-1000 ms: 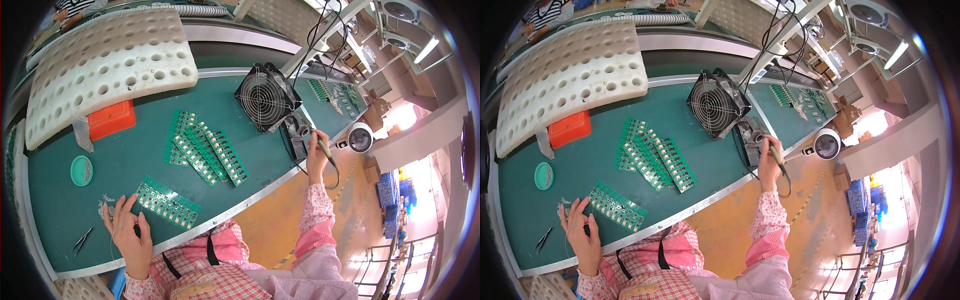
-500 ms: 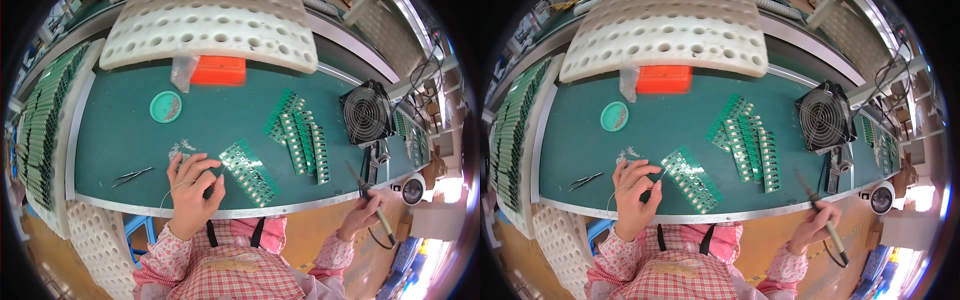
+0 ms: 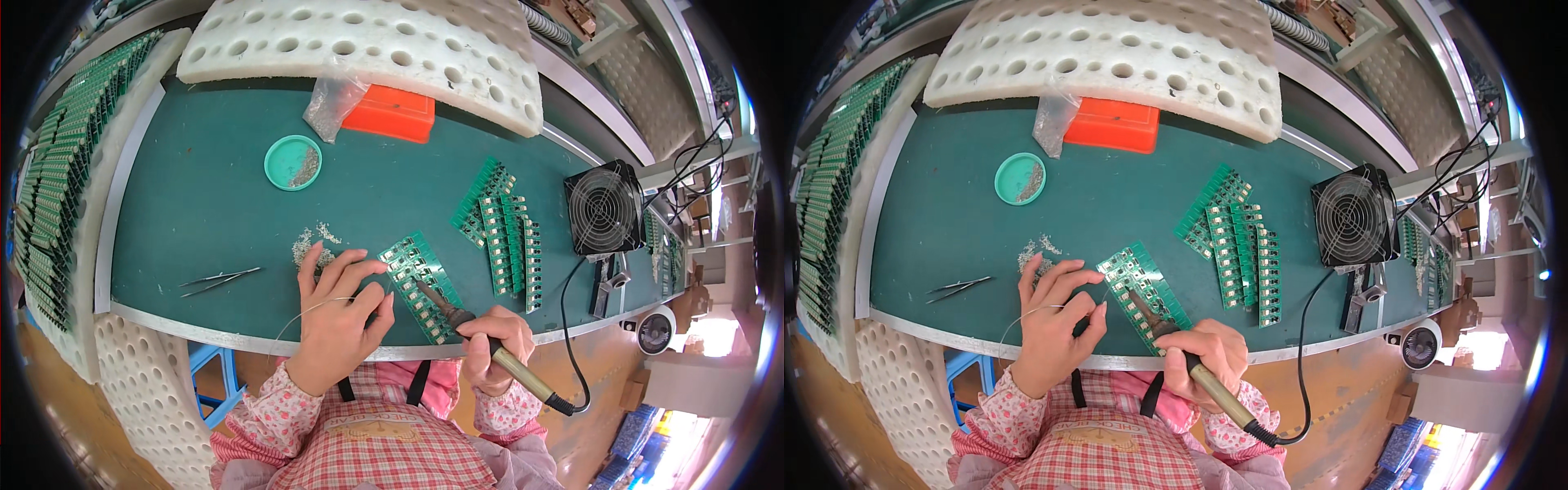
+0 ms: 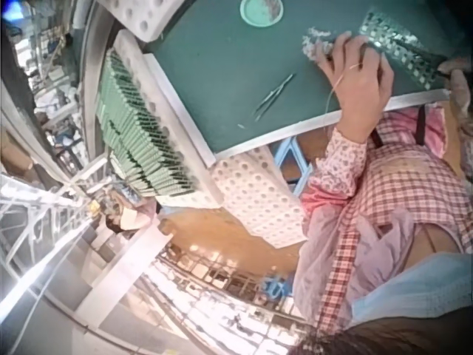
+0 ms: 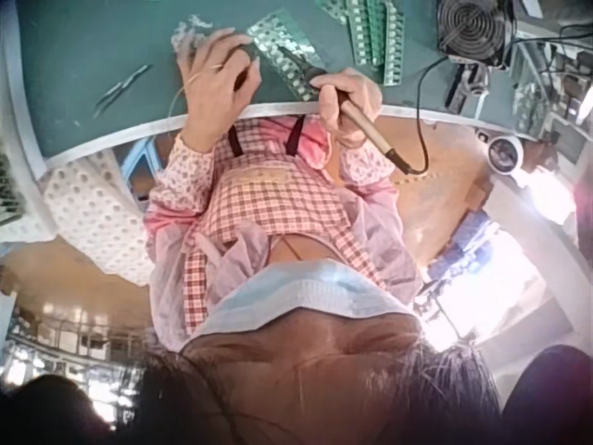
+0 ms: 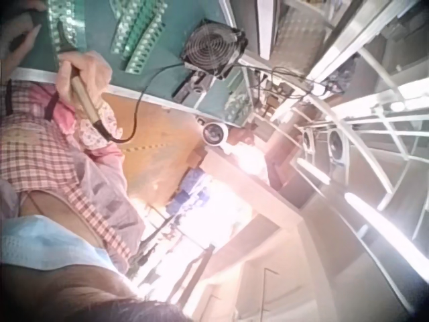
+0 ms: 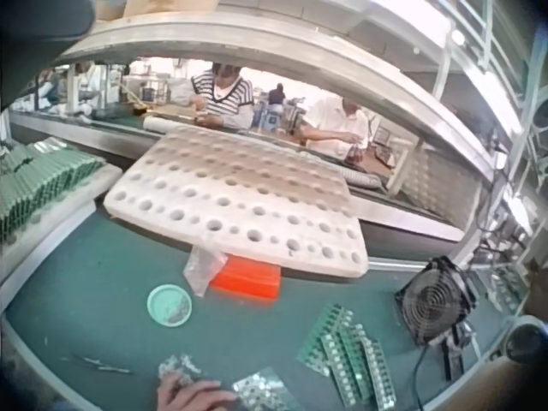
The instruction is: The person solders components onto circuit boards using a soldering iron, solder wire, and tweezers.
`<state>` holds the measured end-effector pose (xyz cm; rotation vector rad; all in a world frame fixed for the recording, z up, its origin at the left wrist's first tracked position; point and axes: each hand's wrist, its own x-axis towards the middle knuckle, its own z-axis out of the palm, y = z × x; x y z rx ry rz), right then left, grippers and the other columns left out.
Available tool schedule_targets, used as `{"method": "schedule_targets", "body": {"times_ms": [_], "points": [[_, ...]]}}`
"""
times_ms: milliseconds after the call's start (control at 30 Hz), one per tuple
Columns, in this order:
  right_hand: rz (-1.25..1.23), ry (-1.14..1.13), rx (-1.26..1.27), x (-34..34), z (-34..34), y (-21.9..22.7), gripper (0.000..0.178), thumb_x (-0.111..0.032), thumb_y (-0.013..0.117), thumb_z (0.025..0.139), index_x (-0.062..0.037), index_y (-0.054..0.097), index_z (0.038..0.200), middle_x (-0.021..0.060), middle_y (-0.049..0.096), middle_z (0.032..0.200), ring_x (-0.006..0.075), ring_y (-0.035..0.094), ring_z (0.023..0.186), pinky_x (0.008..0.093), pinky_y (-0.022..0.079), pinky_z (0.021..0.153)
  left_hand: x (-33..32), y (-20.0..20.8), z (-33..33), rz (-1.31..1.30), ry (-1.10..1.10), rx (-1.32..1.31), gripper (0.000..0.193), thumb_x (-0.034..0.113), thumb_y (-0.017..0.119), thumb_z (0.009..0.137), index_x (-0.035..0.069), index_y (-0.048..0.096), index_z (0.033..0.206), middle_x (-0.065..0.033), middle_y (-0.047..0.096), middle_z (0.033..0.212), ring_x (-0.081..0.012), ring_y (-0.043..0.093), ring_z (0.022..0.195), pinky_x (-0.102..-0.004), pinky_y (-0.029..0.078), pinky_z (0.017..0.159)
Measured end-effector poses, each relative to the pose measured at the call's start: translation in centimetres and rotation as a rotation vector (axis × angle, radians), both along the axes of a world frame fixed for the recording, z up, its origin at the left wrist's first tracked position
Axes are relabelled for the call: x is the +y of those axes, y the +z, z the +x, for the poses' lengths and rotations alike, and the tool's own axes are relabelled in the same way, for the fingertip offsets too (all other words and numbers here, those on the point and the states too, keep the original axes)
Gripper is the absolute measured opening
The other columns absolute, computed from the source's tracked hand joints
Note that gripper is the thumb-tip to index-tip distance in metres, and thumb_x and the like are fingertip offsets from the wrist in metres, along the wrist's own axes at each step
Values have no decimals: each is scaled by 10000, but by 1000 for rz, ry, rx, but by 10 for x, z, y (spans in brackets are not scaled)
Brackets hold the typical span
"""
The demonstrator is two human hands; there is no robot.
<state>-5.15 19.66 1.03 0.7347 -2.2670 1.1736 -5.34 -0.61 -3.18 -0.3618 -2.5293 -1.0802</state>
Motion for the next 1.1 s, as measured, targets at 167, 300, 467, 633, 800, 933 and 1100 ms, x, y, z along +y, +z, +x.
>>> {"method": "schedule_targets", "body": {"times_ms": [167, 300, 467, 633, 800, 933, 1100], "points": [[48, 41, -34, -8, -9, 0, 43, -57, 686, 840, -35, 650, 847, 23, 623, 636, 176, 516, 440, 311, 403, 418, 0, 0, -1, -5, -7, -3, 185, 87, 741, 763, 88, 566, 701, -27, 677, 1099, -266, 604, 1155, -546, 271, 1134], [86, 73, -40, -12, -13, -1, 48, -57, 691, 837, -35, 651, 853, 27, 618, 631, 179, 526, 445, 314, 421, 425, 1, -1, -2, -1, -5, -16, 184, 85, 744, 764, 83, 569, 708, -33, 670, 1108, -268, 603, 1159, -553, 265, 1140], [106, 81, -48, -13, -14, -3, 47, -56, 688, 835, -35, 656, 862, 27, 608, 622, 179, 530, 448, 313, 424, 429, 1, -1, -2, 4, -8, -30, 182, 83, 746, 766, 77, 573, 710, -37, 665, 1116, -271, 602, 1160, -559, 266, 1141], [135, 92, -40, -13, -15, -5, 49, -48, 689, 825, -41, 653, 857, 22, 579, 608, 179, 527, 452, 314, 420, 429, 0, -3, -3, -19, -29, -16, 125, 111, 734, 783, 60, 621, 789, -58, 645, 1106, -274, 601, 1137, -585, 288, 1125], [187, 90, -3, -16, -14, -2, 107, -36, 703, 776, -45, 650, 869, 23, 548, 588, 182, 511, 443, 315, 404, 419, 2, 0, -3, 0, -13, -39, 167, 76, 750, 762, 67, 588, 725, -36, 664, 1107, -269, 599, 1159, -564, 271, 1139], [265, 126, 66, -22, -11, -2, 184, -16, 714, 710, -50, 650, 879, 20, 522, 570, 178, 492, 427, 304, 387, 407, 2, -3, -3, -34, -24, -15, 125, 110, 742, 776, 66, 626, 798, -47, 646, 1093, -269, 598, 1138, -581, 289, 1130], [354, 125, 83, -24, -6, -5, 202, -4, 715, 697, -47, 653, 884, 12, 521, 567, 175, 490, 420, 304, 379, 399, 3, -4, -3, -24, -7, -21, 140, 89, 743, 768, 70, 605, 763, -35, 659, 1087, -264, 607, 1135, -576, 277, 1137]]}}
